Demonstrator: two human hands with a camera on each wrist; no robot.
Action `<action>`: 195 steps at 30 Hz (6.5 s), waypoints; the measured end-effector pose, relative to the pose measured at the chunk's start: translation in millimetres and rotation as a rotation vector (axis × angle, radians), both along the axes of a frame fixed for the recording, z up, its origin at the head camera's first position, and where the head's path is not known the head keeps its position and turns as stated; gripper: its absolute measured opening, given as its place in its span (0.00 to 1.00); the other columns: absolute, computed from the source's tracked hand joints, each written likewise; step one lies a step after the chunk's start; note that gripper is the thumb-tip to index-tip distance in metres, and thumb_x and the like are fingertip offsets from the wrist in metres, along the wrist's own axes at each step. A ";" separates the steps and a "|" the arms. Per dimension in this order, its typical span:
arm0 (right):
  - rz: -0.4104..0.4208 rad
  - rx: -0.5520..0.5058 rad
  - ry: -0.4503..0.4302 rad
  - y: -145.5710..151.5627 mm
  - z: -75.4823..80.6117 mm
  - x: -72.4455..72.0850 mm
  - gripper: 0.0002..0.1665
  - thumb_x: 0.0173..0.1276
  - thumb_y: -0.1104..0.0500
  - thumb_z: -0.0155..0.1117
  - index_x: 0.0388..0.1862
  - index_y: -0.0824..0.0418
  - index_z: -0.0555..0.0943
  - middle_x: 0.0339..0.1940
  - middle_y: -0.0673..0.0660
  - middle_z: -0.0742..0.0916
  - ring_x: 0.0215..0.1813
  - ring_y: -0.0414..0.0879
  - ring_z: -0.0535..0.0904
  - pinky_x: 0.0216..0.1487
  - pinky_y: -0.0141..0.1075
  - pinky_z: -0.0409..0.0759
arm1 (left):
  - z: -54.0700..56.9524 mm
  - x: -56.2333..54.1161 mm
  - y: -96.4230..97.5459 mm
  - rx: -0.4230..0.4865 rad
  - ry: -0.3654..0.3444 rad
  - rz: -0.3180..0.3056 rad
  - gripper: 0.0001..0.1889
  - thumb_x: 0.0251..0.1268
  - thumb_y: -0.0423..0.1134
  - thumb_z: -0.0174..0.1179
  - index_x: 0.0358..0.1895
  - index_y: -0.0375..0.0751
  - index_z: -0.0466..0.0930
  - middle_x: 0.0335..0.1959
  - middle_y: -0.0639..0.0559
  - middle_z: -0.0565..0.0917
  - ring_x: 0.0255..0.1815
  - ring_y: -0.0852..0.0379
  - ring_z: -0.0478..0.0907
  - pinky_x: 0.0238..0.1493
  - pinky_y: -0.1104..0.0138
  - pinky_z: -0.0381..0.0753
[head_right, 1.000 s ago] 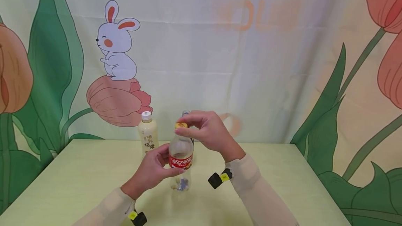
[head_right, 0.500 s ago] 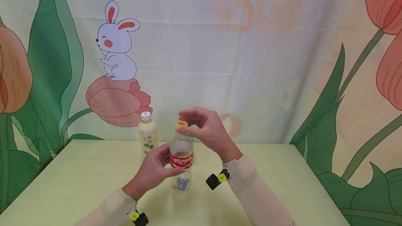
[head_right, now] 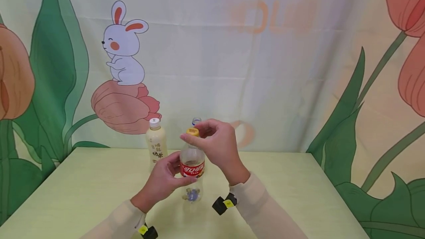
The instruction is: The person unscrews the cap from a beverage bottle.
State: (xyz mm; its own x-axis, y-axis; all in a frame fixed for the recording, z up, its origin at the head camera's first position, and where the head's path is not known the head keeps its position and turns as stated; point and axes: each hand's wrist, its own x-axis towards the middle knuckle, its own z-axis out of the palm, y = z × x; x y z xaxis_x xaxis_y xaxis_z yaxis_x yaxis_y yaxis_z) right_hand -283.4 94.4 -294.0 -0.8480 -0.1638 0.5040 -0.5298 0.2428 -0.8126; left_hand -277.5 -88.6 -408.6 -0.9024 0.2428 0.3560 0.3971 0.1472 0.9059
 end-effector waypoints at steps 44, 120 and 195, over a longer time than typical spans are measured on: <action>0.129 -0.039 -0.029 9.1 3.9 -23.0 0.16 0.61 0.52 0.80 0.42 0.59 0.85 0.36 0.54 0.87 0.38 0.50 0.83 0.41 0.34 0.85 | -1.6 -5.3 -4.3 -0.008 -0.001 0.016 0.34 0.52 0.45 0.80 0.65 0.50 0.78 0.59 0.51 0.85 0.60 0.51 0.84 0.63 0.65 0.83; 0.371 0.052 -0.058 11.3 7.1 -19.2 0.14 0.72 0.58 0.69 0.55 0.56 0.87 0.52 0.54 0.88 0.51 0.48 0.85 0.54 0.39 0.85 | 2.6 -6.1 -1.4 0.012 0.023 -0.004 0.35 0.52 0.44 0.80 0.66 0.49 0.77 0.60 0.50 0.86 0.59 0.51 0.85 0.62 0.60 0.84; 0.172 -0.117 -0.106 4.1 4.9 -8.3 0.17 0.62 0.59 0.79 0.47 0.64 0.87 0.41 0.53 0.90 0.41 0.48 0.85 0.43 0.33 0.86 | 3.4 -5.0 0.6 -0.008 -0.004 0.001 0.35 0.53 0.45 0.80 0.66 0.51 0.77 0.60 0.51 0.86 0.59 0.51 0.84 0.63 0.59 0.84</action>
